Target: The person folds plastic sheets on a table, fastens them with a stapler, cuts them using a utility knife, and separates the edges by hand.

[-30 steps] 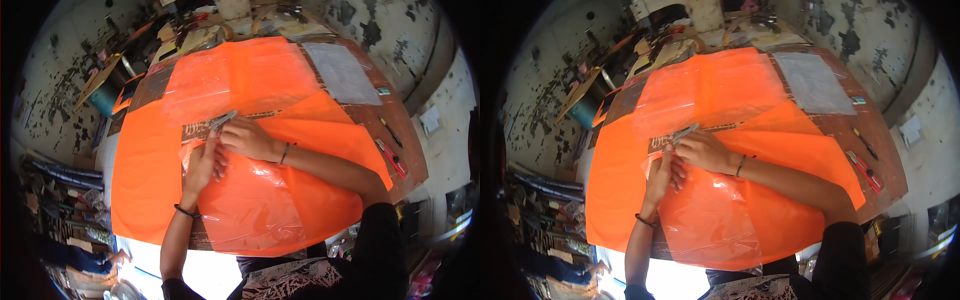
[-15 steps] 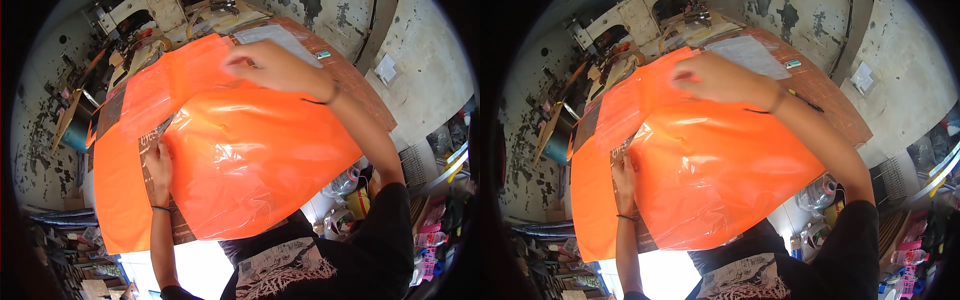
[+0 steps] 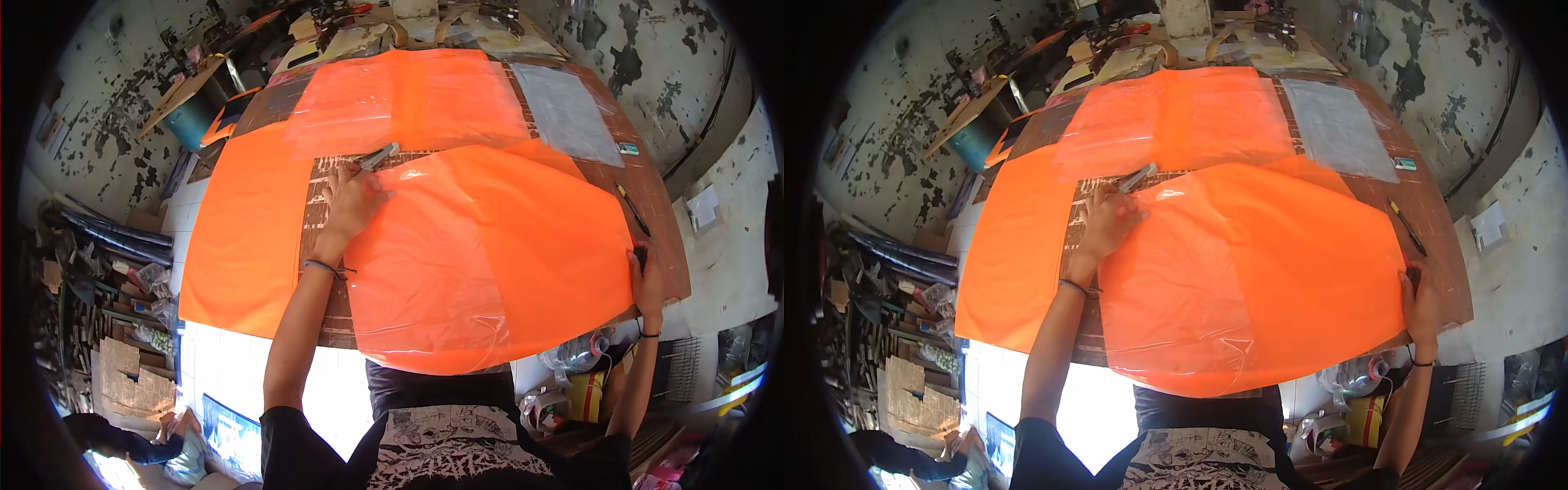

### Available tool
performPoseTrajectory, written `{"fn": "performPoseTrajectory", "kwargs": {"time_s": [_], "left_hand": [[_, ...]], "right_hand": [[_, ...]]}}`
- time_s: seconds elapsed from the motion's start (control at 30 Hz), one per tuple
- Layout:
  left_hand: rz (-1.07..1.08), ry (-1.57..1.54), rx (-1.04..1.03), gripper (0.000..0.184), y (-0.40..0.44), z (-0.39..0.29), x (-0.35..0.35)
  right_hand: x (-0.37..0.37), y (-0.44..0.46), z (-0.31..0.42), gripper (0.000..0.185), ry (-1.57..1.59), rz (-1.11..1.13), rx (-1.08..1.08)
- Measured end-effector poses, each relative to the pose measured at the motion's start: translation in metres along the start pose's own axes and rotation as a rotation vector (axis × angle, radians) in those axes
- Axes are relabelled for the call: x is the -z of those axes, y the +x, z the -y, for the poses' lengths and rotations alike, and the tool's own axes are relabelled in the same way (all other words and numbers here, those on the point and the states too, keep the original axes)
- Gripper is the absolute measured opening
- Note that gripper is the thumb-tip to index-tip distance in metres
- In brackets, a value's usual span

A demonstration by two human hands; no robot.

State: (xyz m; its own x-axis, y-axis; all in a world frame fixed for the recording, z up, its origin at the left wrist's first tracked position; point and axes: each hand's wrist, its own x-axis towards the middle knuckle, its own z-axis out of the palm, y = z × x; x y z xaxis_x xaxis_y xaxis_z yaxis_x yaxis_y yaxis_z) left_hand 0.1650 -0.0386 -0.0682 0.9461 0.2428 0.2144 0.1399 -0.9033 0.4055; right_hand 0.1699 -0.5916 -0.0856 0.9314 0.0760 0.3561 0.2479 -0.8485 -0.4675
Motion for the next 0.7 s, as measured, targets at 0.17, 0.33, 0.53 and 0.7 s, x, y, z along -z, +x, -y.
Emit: {"fn": "performPoseTrajectory", "kwargs": {"time_s": [0.17,0.33,0.53,0.7], "left_hand": [[-0.163,-0.038,0.0,0.054,-0.003,-0.002,-0.004],[-0.05,-0.06,-0.119,0.03,0.002,0.005,0.011],[-0.193,0.018,-0.716,0.019,-0.021,0.001,0.028],[-0.156,0.388,-0.916,0.021,-0.039,0.0,0.025]], "right_hand": [[0.011,0.012,-0.04,0.029,0.082,-0.055,0.08],[0.048,0.024,-0.021,0.033,0.351,-0.317,-0.133],[0.014,0.044,0.198,0.032,0.699,0.027,0.04],[-0.104,0.084,0.298,0.026,0.788,0.432,0.51]]}}
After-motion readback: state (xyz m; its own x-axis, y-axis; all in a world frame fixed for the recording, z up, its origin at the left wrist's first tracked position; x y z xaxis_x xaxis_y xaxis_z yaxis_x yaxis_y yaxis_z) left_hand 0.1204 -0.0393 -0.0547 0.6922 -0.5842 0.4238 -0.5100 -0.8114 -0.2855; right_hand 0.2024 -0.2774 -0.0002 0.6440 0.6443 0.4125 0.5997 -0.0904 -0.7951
